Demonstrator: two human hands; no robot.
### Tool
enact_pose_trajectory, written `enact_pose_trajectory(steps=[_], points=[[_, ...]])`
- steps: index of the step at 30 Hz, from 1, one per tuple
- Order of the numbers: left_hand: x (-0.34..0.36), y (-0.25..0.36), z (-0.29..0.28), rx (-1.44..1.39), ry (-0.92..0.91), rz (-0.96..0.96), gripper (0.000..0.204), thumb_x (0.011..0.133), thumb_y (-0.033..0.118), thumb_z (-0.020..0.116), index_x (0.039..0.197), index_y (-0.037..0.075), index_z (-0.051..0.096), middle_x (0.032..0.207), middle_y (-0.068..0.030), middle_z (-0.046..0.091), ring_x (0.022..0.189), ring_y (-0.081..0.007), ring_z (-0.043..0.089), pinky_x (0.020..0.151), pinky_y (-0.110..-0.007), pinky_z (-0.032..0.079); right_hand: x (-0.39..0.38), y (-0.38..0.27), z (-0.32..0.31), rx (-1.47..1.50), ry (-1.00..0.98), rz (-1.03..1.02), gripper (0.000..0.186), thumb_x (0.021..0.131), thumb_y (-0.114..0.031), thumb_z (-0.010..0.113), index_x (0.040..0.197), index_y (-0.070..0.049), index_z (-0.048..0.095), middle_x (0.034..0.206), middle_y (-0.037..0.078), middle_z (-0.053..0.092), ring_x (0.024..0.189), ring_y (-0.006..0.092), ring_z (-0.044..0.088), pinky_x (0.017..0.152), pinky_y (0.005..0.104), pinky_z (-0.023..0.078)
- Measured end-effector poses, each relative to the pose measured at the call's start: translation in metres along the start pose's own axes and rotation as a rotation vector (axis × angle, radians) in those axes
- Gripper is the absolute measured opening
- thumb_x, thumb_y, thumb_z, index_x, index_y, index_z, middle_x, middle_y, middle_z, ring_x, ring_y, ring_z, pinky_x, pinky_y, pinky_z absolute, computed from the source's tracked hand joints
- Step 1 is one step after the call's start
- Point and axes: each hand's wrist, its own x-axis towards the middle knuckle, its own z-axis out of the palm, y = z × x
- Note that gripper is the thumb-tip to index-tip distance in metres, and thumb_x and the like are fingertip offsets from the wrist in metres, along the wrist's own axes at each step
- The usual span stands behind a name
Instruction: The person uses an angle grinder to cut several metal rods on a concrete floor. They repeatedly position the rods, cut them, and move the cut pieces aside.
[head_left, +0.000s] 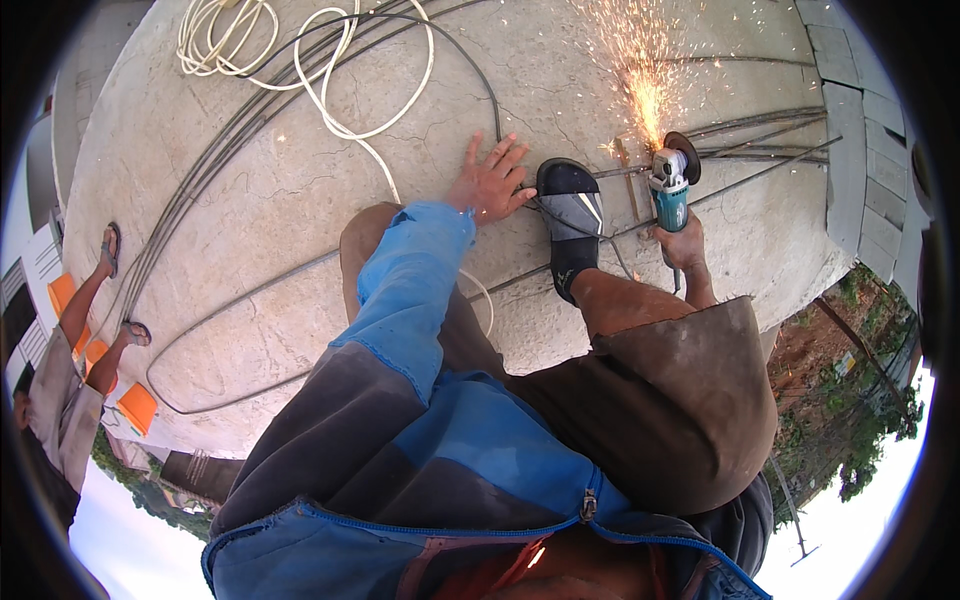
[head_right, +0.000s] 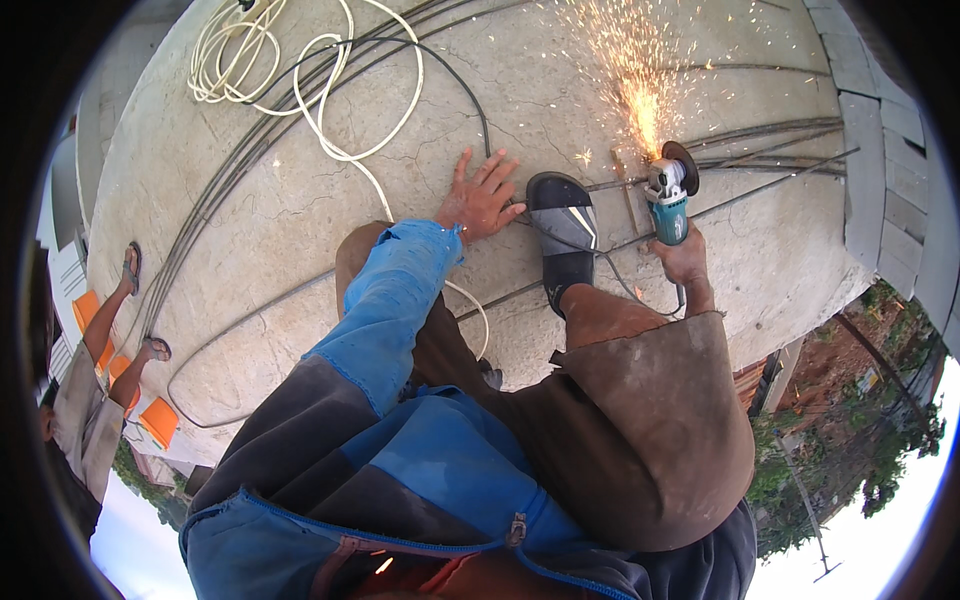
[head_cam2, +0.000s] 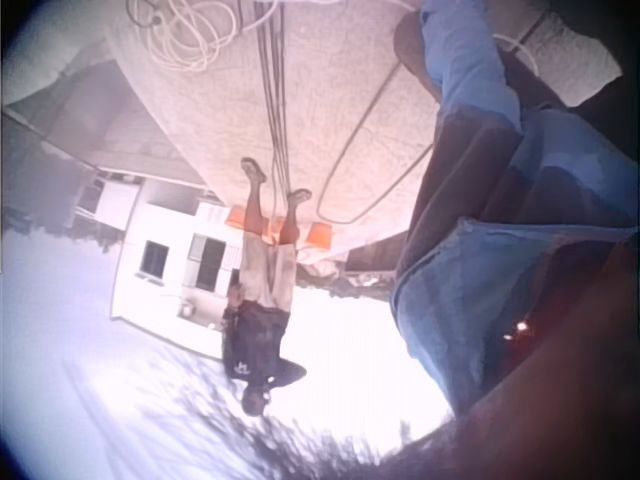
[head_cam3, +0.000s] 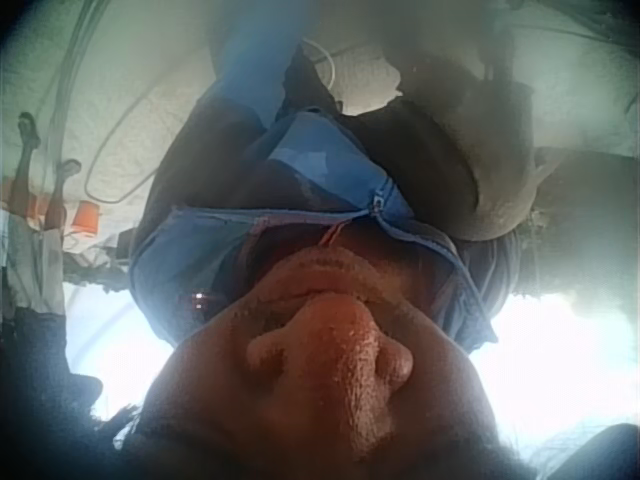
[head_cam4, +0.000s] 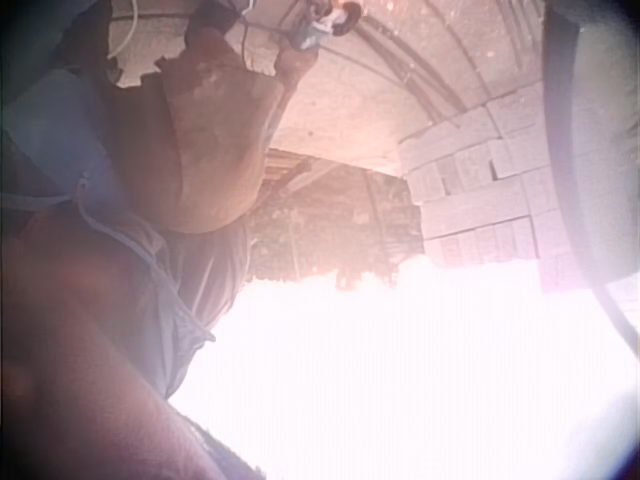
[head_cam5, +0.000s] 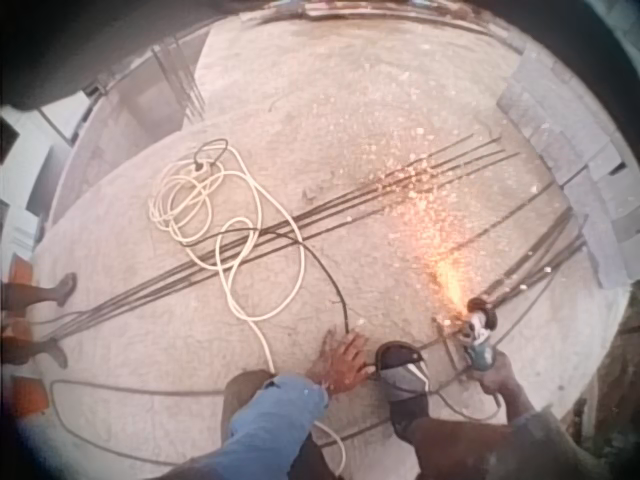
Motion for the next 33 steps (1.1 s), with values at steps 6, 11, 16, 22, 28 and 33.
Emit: enact_pose_trajectory(steps=[6, 11, 16, 22, 28, 33], points=[[-0.001, 0.000, 0.001, -0.001, -0.002, -0.002, 0.051, 0.113, 0.059, 0.050, 0.121, 0.014, 0.073, 0.169, -0.0061, 0.050, 0.168, -0.0279, 0.029, 0.131, -0.078, 0.011, -0.001, -0.003, -0.001, -0.003, -0.010, 0.022, 0.059, 0.074, -0.028, 0.090, 0.121, 0.002, 0.070, 0.109, 0.020, 0.079, 0.101, 0.0339, 0.077, 0.093, 0.0448, 0.060], [-0.001, 0.001, -0.001, 0.004, 0.000, -0.005, 0.051, 0.113, 0.059, 0.051, 0.120, 0.014, 0.073, 0.168, -0.0059, 0.050, 0.168, -0.0275, 0.030, 0.131, -0.078, 0.012, 0.000, -0.004, -0.001, -0.029, -0.008, 0.011, 0.060, 0.074, -0.029, 0.090, 0.121, 0.002, 0.071, 0.110, 0.021, 0.079, 0.102, 0.0347, 0.077, 0.093, 0.0452, 0.060], [-0.002, 0.001, -0.003, -0.019, 0.022, -0.005, 0.050, 0.112, 0.057, 0.055, 0.120, 0.012, 0.074, 0.168, -0.0082, 0.052, 0.168, -0.0287, 0.029, 0.133, -0.075, 0.008, 0.002, 0.000, 0.000, -0.015, -0.001, -0.006, 0.060, 0.073, -0.030, 0.090, 0.121, 0.002, 0.071, 0.110, 0.021, 0.079, 0.102, 0.0355, 0.077, 0.093, 0.0455, 0.061], [-0.001, 0.002, -0.004, -0.033, 0.007, -0.011, 0.049, 0.112, 0.057, 0.055, 0.118, 0.012, 0.074, 0.167, -0.0074, 0.052, 0.168, -0.0285, 0.030, 0.133, -0.075, 0.008, 0.004, 0.006, -0.001, -0.036, -0.008, -0.013, 0.060, 0.074, -0.030, 0.090, 0.121, 0.002, 0.071, 0.112, 0.021, 0.079, 0.103, 0.0351, 0.077, 0.093, 0.0455, 0.060], [-0.001, 0.001, -0.001, -0.038, 0.015, 0.002, 0.052, 0.113, 0.058, 0.052, 0.120, 0.012, 0.074, 0.169, -0.0079, 0.050, 0.168, -0.0285, 0.028, 0.133, -0.074, 0.007, -0.009, 0.009, 0.018, 0.073, 0.149, -0.025, 0.059, 0.074, -0.029, 0.088, 0.122, 0.002, 0.069, 0.109, 0.020, 0.078, 0.101, 0.0336, 0.076, 0.093, 0.0454, 0.060], [-0.002, -0.002, 0.001, -0.001, -0.016, -0.005, 0.051, 0.114, 0.057, 0.051, 0.118, 0.012, 0.074, 0.171, -0.0078, 0.047, 0.168, -0.0282, 0.027, 0.134, -0.073, 0.006, -0.027, 0.015, 0.012, 0.122, 0.277, 0.025, 0.055, 0.075, -0.027, 0.086, 0.119, 0.001, 0.067, 0.106, 0.019, 0.077, 0.097, 0.0320, 0.075, 0.092, 0.0456, 0.060]])
